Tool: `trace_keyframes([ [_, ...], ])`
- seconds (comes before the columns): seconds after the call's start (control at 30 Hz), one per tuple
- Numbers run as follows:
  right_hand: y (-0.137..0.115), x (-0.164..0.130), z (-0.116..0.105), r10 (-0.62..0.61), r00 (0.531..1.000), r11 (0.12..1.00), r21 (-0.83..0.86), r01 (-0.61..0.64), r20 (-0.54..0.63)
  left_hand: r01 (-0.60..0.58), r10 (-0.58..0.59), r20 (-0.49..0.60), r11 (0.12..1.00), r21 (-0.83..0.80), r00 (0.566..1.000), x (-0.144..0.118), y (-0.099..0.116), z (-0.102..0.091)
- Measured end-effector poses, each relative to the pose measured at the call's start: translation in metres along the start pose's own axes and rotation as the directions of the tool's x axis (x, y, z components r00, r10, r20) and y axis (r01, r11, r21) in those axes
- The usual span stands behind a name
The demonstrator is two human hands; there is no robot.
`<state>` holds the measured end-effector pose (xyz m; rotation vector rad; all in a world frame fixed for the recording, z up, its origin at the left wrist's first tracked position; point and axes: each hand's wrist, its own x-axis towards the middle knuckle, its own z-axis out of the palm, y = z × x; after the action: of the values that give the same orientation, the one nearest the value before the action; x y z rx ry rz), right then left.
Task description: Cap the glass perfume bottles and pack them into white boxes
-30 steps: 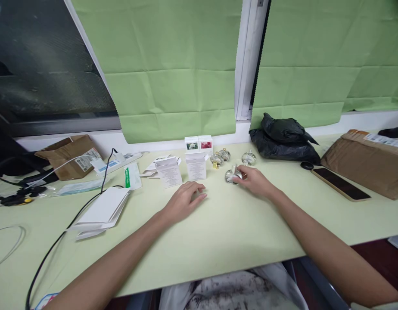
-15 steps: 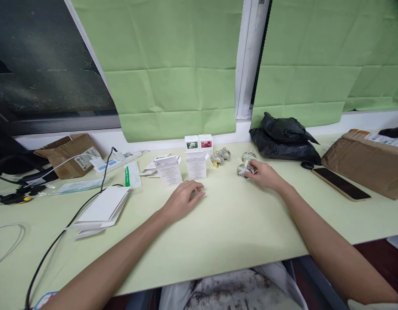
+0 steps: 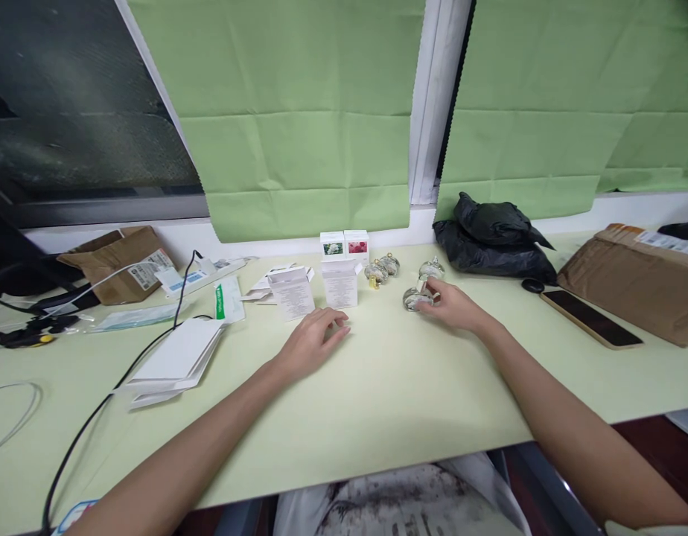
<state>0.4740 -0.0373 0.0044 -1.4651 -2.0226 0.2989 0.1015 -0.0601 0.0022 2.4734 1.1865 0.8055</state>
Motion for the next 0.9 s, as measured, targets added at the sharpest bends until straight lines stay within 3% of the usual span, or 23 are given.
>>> trace_keyframes([
  [0.1, -0.014, -0.003, -0.008, -0.111, 0.975, 0.986, -0.141, 0.084, -0.192, 0.013, -0.013, -0.007, 1.0, 0.006, 1.0, 0.0, -0.001, -0.001],
  [0.17, -0.031, -0.005, -0.011, -0.152, 0.904, 0.982, -0.166, 0.092, -0.4, 0.015, -0.015, -0.008, 1.0, 0.01, 1.0, 0.0, -0.001, -0.002],
  [0.23, -0.054, -0.007, -0.007, -0.108, 0.831, 0.994, -0.067, 0.086, -0.546, 0.014, -0.014, -0.008, 1.0, 0.011, 1.0, 0.0, -0.001, -0.002],
  [0.27, -0.066, -0.007, -0.002, -0.094, 0.841, 0.993, 0.005, 0.114, -0.533, 0.016, -0.015, -0.007, 1.0, 0.011, 1.0, 0.0, -0.001, -0.003],
  [0.33, -0.089, -0.003, 0.014, -0.112, 0.908, 0.979, 0.111, 0.17, -0.403, 0.022, -0.022, -0.006, 1.0, 0.011, 1.0, 0.0, -0.001, -0.002],
  [0.43, -0.105, 0.015, 0.047, -0.011, 0.964, 0.978, 0.199, 0.066, -0.265, 0.017, -0.017, -0.009, 1.0, -0.001, 1.0, -0.002, -0.001, -0.001],
  [0.5, -0.103, 0.035, 0.068, 0.122, 0.958, 0.97, 0.235, -0.06, -0.261, 0.003, -0.003, -0.014, 1.0, -0.011, 1.0, -0.003, -0.001, 0.0],
  [0.63, -0.084, 0.071, 0.101, 0.364, 0.885, 0.897, 0.365, -0.25, -0.289, -0.008, 0.008, -0.017, 1.0, -0.018, 1.0, -0.004, -0.002, 0.001],
  [0.77, -0.073, 0.084, 0.116, 0.382, 0.872, 0.895, 0.357, -0.266, -0.307, 0.001, -0.001, -0.007, 1.0, -0.02, 1.0, -0.004, -0.002, 0.001],
  [0.9, -0.073, 0.077, 0.122, 0.354, 0.865, 0.915, 0.322, -0.242, -0.355, -0.002, 0.002, -0.012, 0.999, -0.034, 1.0, -0.005, -0.002, 0.0],
])
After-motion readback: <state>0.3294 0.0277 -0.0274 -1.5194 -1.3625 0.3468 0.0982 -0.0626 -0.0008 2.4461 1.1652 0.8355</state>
